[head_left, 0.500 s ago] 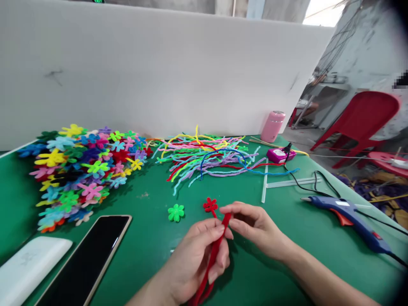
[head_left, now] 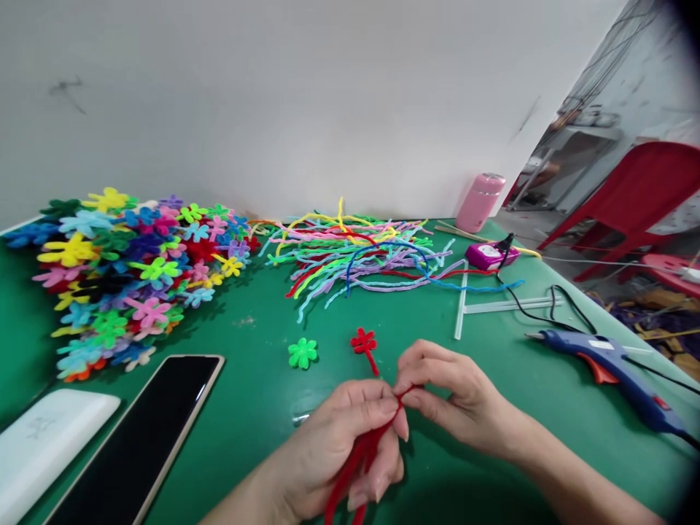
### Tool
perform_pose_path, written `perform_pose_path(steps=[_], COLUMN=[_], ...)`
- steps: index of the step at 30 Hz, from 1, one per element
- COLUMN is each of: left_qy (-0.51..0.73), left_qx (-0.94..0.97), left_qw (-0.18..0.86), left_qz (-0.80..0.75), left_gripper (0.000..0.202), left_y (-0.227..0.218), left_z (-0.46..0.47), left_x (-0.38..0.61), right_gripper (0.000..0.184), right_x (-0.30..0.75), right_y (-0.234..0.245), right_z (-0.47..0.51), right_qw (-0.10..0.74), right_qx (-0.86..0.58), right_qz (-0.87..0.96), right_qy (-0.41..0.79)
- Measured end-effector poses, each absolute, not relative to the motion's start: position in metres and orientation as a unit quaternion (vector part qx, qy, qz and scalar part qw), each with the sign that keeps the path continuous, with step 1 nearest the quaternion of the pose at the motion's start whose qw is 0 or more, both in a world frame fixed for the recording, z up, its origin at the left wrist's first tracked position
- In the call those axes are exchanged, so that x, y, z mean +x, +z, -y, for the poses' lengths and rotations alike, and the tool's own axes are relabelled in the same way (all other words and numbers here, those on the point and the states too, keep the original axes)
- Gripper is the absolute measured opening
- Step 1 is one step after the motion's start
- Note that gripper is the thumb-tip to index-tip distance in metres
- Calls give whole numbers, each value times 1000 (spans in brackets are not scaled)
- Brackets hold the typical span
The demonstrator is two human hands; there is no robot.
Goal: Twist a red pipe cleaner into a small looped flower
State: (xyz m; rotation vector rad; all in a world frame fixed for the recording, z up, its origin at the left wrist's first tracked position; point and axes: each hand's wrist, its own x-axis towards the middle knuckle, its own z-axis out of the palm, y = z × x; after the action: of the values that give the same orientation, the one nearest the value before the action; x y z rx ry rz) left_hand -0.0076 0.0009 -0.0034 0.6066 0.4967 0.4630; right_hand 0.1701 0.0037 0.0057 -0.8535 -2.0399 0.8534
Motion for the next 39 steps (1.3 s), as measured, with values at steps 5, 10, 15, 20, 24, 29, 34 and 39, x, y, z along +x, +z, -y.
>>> perform_pose_path(steps=[5, 10, 15, 20, 24, 29, 34, 39], left_qy=[206, 158, 177, 238, 226, 224, 294, 288], left_qx=[347, 504, 784, 903, 907, 744, 380, 305], left_qw=[867, 739, 404, 56, 50, 441, 804, 883], left_qz=[-291, -418, -437, -353, -352, -449, -351, -211], left_gripper=[24, 22, 27, 21, 19, 25, 23, 23], left_y=[-2, 6, 6, -9, -8, 5, 1, -7], left_z=[-2, 2, 12, 21, 23, 12, 2, 3], left_x=[-8, -5, 0, 4, 5, 3, 0, -4], right_gripper=[9, 13, 17, 18, 16, 18, 12, 8], right_x=[170, 165, 159, 160, 161, 159, 161, 164], right_y=[7, 9, 9, 6, 3, 0, -2, 0], right_z=[-1, 1, 3, 1, -1, 0, 1, 4], right_qw=[323, 247, 203, 181, 177, 254, 381, 431], right_qx=[-340, -416, -485, -485, -459, -449, -412, -322], right_qz=[848, 822, 739, 691, 692, 660, 676, 777], right_qy=[249, 301, 421, 505, 529, 546, 478, 327])
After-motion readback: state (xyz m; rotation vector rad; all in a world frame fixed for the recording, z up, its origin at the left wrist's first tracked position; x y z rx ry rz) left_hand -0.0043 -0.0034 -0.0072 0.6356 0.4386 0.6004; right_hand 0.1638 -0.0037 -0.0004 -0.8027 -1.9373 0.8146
